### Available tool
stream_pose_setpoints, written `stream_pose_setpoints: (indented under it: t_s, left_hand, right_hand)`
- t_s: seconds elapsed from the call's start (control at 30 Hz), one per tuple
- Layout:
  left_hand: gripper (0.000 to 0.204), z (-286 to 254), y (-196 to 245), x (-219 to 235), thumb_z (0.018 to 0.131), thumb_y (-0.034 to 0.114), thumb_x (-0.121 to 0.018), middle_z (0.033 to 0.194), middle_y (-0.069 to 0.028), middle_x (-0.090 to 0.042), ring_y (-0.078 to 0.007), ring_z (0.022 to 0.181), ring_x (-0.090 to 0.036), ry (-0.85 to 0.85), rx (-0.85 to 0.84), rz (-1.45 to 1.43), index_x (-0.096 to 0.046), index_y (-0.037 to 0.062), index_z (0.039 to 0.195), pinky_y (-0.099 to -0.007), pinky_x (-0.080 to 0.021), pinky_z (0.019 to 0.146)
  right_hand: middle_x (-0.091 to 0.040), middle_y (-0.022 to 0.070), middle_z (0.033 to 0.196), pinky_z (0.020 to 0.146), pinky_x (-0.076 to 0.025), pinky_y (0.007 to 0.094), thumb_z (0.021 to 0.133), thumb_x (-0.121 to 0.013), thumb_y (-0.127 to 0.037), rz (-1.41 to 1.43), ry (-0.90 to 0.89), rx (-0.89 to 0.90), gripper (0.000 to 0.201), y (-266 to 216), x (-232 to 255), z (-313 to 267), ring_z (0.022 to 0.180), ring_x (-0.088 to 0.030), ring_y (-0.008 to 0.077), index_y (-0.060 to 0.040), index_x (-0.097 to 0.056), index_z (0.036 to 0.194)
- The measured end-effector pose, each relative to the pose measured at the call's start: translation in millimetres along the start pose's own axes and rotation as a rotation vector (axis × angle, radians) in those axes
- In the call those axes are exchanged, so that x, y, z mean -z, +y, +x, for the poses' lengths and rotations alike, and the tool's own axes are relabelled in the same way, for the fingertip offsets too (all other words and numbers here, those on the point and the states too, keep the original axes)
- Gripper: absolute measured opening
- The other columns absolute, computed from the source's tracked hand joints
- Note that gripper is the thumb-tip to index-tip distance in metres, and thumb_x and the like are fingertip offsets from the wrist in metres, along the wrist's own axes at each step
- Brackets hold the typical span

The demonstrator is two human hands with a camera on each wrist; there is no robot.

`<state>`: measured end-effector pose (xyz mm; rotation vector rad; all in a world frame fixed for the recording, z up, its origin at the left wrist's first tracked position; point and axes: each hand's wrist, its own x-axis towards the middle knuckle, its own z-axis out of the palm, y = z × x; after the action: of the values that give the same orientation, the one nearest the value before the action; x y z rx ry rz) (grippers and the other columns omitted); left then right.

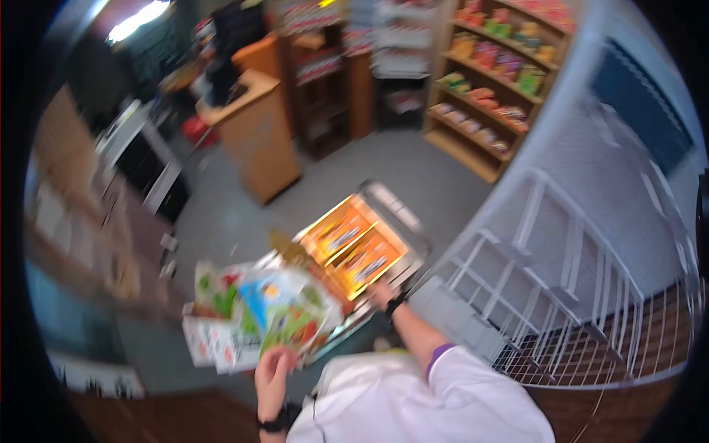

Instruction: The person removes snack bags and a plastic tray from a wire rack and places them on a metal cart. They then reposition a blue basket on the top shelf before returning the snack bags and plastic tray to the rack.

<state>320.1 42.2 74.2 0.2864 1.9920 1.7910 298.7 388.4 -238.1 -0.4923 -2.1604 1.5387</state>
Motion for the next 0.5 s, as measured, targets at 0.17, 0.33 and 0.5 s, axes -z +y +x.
stream_pose_setpoints:
  t_s: [0.17, 0.33, 0.5]
  left_hand:
    - [0.023, -2.6, 53.4, -26.9, 0.094, 0.018, -0.052, 0.102, -0.0080, -0.059, -0.0174, 0.092, -0.055, -0.172, 0.093, 0.103, -0.056, 0.0015, 0.109, -0.0282, -0.046, 0.079]
    - [0.024, 12.3, 49.8, -40.7, 0.094, 0.017, -0.053, 0.102, -0.0074, -0.059, -0.0170, 0.094, -0.055, -0.377, 0.070, 0.036, -0.056, 0.0010, 0.111, -0.0284, -0.045, 0.081]
    - [0.022, 26.2, 41.5, -55.0, 0.094, 0.016, -0.054, 0.094, -0.0059, -0.060, -0.0142, 0.088, -0.056, -0.588, 0.140, -0.004, -0.056, 0.0010, 0.110, -0.0246, -0.046, 0.076]
  right_hand:
    - [-0.063, 0.0041, 0.076, 0.058, -0.053, 0.0311, 0.083, -0.062, -0.028, 0.108, -0.256, -0.477, 0.024, 61.5, 20.3, -33.9, 0.066, -0.062, 0.0160, -0.0095, -0.062, 0.098]
    - [-0.067, 0.0155, 0.086, 0.071, -0.052, 0.0416, 0.079, -0.059, -0.036, -0.574, -0.397, -0.475, 0.033, -3.4, 78.1, -126.0, 0.072, -0.065, 0.0295, -0.0062, -0.067, 0.092]
    - [-0.066, 0.0185, 0.087, 0.077, -0.049, 0.0457, 0.079, -0.056, -0.035, -0.702, -0.196, -0.713, 0.033, 51.8, 122.9, -264.4, 0.085, -0.063, 0.0349, -0.0043, -0.069, 0.084]
